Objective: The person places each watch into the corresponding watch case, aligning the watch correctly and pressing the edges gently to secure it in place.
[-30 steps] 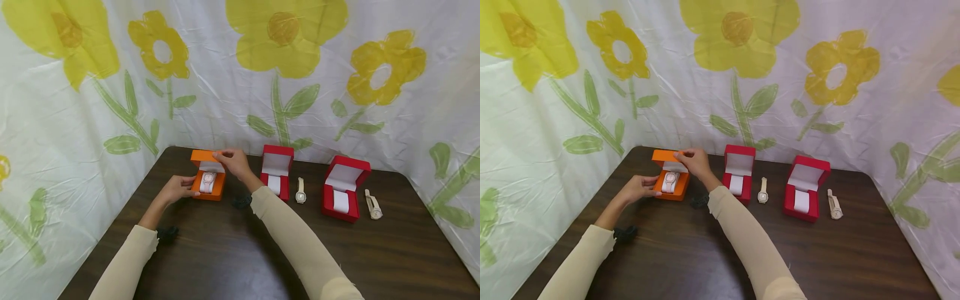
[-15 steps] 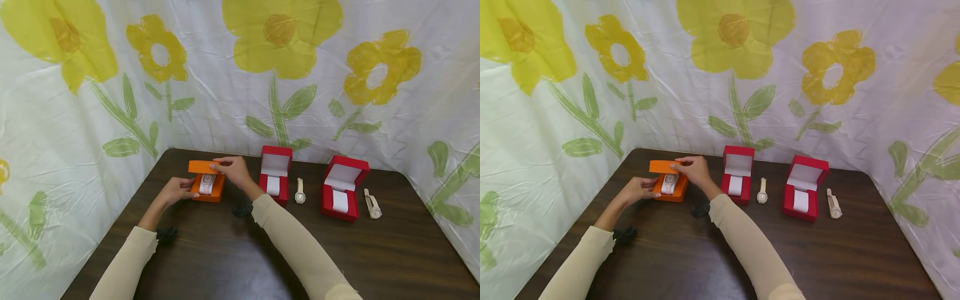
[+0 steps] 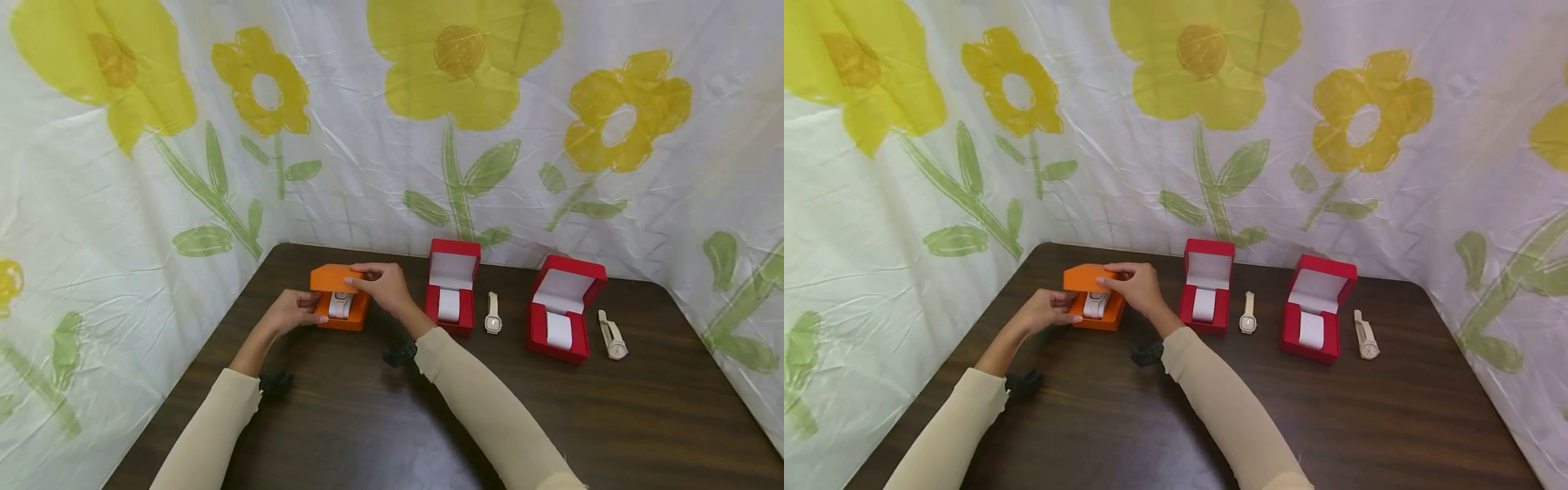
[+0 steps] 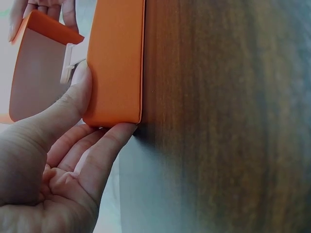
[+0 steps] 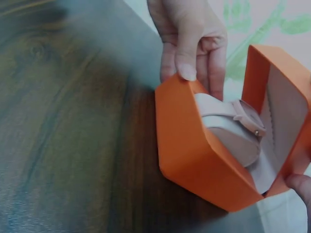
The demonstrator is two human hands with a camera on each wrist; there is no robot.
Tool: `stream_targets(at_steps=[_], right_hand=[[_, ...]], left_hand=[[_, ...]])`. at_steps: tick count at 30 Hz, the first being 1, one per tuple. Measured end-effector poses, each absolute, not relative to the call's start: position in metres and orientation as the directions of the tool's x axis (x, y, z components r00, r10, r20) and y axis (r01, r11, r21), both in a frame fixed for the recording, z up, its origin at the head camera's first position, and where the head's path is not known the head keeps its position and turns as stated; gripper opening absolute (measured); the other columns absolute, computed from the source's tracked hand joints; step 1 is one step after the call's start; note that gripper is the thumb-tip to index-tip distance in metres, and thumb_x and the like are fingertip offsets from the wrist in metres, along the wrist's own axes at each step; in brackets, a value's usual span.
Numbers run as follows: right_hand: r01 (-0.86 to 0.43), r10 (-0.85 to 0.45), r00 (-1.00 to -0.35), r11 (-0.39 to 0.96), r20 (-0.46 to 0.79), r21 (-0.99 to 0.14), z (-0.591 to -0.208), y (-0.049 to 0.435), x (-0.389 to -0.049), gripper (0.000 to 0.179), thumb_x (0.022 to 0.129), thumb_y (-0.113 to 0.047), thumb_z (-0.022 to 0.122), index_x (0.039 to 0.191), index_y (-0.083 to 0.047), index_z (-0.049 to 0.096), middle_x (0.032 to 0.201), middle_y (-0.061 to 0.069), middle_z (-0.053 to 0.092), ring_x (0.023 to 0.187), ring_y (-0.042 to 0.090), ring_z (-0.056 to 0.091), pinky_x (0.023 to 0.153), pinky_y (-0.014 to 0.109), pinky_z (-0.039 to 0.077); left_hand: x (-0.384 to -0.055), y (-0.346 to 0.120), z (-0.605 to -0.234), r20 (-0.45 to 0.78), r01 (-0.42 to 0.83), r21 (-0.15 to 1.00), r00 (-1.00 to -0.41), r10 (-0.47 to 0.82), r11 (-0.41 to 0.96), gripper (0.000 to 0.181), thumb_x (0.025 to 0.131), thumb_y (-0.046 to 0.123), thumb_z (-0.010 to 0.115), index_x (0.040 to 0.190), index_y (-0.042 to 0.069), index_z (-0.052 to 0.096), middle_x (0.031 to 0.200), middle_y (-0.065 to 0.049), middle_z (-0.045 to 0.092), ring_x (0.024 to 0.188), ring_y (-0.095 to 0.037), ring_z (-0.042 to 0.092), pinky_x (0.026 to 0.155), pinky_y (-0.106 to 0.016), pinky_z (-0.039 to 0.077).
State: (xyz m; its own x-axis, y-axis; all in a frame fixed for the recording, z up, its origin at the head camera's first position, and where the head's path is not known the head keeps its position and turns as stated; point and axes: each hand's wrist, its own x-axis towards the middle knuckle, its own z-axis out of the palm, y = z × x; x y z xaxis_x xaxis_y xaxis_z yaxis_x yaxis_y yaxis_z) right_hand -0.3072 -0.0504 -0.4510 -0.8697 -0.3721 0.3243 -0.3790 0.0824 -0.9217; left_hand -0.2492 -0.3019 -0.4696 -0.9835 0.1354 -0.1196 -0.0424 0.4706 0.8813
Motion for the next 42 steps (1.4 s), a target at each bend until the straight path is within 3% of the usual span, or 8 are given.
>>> stream_targets(at_steps=[10,15,26,36,42], right_hand=[[-0.413,-0.410,-0.845,0.089,0.344,-0.907,-0.460,-0.050,-0.297,0.035,0.083,-0.023,0.086,0.115,-0.011,0.079,0.117,0.002,0.074,0.114,0.018,0.067,0.102,0.038,0.052],[-0.451,-0.424,-0.833,0.146,0.356,-0.881,-0.465,-0.050,-0.292,0.037,0.080,-0.025,0.088,0.115,-0.015,0.079,0.120,-0.002,0.073,0.118,0.014,0.065,0.102,0.031,0.051],[-0.506,-0.453,-0.806,0.190,0.382,-0.841,-0.469,-0.048,-0.282,0.040,0.080,-0.023,0.089,0.117,-0.013,0.078,0.125,-0.002,0.071,0.122,0.010,0.062,0.112,0.034,0.042],[-0.536,-0.466,-0.795,0.236,0.389,-0.811,-0.476,-0.050,-0.281,0.042,0.079,-0.023,0.089,0.119,-0.015,0.078,0.129,-0.003,0.070,0.125,0.007,0.060,0.115,0.035,0.039],[-0.545,-0.481,-0.785,0.239,0.389,-0.804,-0.479,-0.050,-0.278,0.043,0.081,-0.022,0.088,0.122,-0.016,0.076,0.131,-0.004,0.068,0.129,0.006,0.056,0.116,0.037,0.037]], left_hand=[[-0.247,-0.301,-0.467,-0.107,-0.021,0.875,-0.983,0.151,0.483,0.053,0.087,0.008,0.081,0.132,-0.011,0.061,0.131,-0.029,0.062,0.121,-0.041,0.062,0.094,-0.042,0.056],[-0.247,-0.302,-0.465,-0.103,-0.017,0.862,-0.984,0.143,0.507,0.053,0.085,0.013,0.084,0.129,-0.008,0.064,0.124,-0.024,0.068,0.114,-0.036,0.067,0.093,-0.042,0.057],[-0.247,-0.302,-0.466,-0.099,-0.006,0.844,-0.985,0.145,0.536,0.052,0.085,0.014,0.085,0.128,-0.007,0.066,0.121,-0.022,0.070,0.110,-0.033,0.070,0.095,-0.044,0.056],[-0.251,-0.309,-0.466,-0.025,0.149,0.820,-0.956,0.294,0.553,0.050,0.084,0.002,0.082,0.129,-0.011,0.063,0.125,-0.026,0.067,0.115,-0.038,0.067,0.097,-0.044,0.054],[-0.251,-0.308,-0.468,-0.039,0.146,0.809,-0.953,0.299,0.569,0.054,0.083,0.001,0.082,0.131,-0.010,0.062,0.129,-0.027,0.065,0.118,-0.038,0.065,0.098,-0.045,0.052]])
